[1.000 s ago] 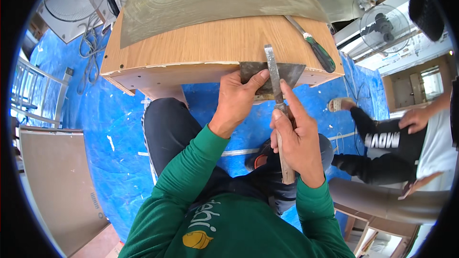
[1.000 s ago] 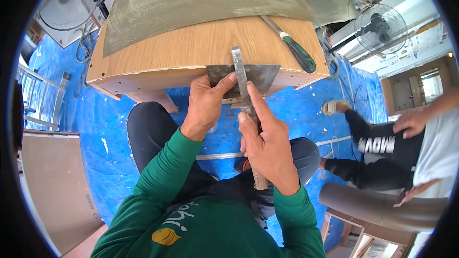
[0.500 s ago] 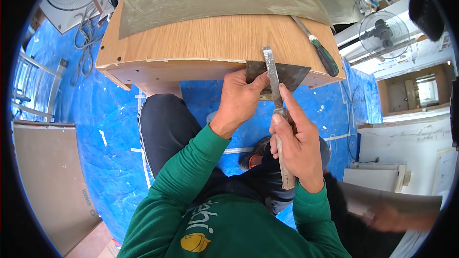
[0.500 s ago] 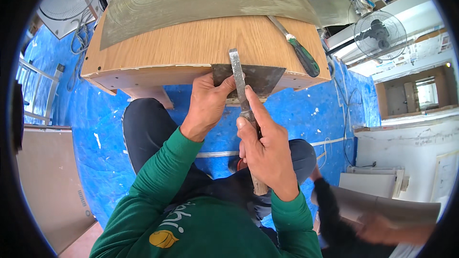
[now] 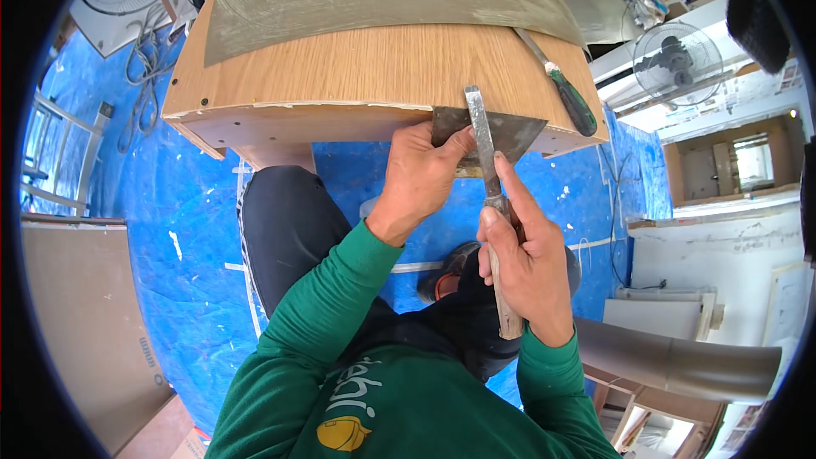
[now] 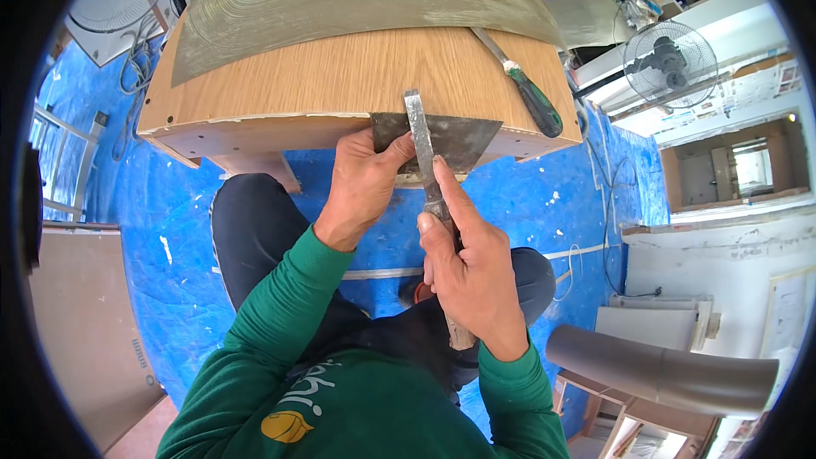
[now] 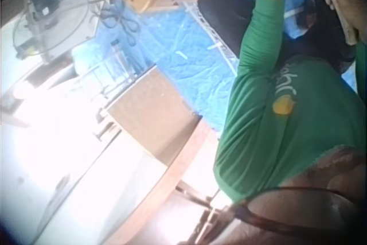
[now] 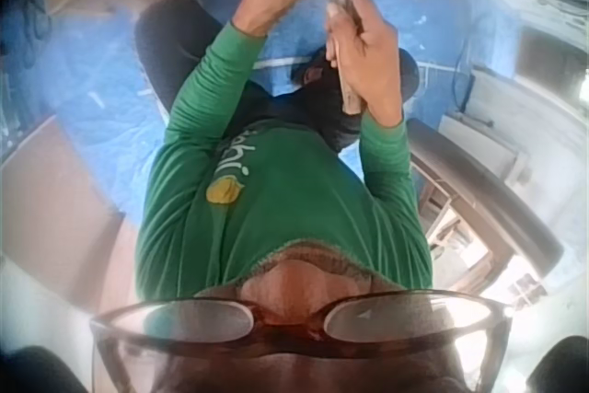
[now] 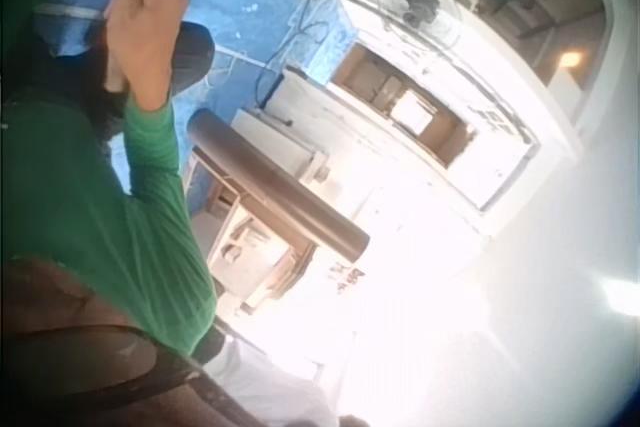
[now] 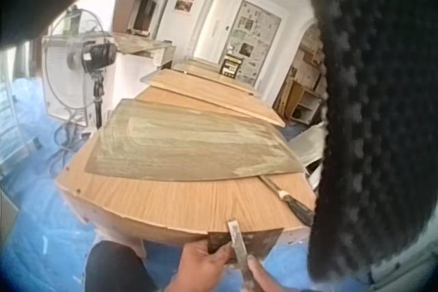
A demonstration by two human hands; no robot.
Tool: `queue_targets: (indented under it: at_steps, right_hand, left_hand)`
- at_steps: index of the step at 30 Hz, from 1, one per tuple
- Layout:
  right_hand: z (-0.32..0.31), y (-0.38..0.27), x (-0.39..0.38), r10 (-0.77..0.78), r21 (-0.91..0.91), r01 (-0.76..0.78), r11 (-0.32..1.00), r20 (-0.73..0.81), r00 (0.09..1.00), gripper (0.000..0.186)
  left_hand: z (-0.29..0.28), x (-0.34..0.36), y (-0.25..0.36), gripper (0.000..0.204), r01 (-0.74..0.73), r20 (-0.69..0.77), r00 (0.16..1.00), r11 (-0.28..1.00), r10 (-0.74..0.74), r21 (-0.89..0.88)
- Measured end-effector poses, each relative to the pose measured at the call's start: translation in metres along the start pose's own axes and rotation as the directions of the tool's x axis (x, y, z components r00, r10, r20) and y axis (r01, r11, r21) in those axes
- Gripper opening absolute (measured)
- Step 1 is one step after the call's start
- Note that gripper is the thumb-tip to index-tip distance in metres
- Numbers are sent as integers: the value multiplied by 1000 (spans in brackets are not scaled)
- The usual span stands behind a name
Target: The person uses a small chisel and a metal plate to scrape and smooth the surface of a wooden cabinet door, then cleans the metal plate with another tool.
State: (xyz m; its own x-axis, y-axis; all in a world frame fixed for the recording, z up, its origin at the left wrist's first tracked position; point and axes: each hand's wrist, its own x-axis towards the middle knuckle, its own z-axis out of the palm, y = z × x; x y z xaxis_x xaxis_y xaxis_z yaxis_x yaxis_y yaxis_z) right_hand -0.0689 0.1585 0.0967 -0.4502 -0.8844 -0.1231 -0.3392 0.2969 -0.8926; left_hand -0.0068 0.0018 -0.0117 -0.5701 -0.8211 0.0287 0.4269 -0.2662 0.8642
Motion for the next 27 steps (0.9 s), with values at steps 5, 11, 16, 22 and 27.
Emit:
queue_targets:
  at_steps: [5, 11, 16, 22, 27]
  right_hand:
    - [4, -9, -4, 22, -56, -23, 998, -26, 999, 61]
    - [8, -4, 25, -251, -374, 212, 903, -58, 966, 59]
    - [5, -22, 72, -96, -169, 91, 981, -24, 995, 60]
    - [3, -14, 15, 2, 32, 2, 999, -109, 994, 59]
    - [1, -7, 4, 1, 56, 3, 998, -68, 998, 59]
  left_hand:
    - [2, -2, -1, 22, -27, -39, 999, 1000, 27, -3]
    - [-1, 3, -8, 22, -32, -85, 996, 995, 40, 95]
    - [2, 2, -8, 20, -66, -63, 996, 998, 65, -12]
    - [3, 2, 2, 22, -62, -10, 998, 998, 62, -21]
    - [1, 1, 1, 19, -45, -6, 999, 999, 45, -16]
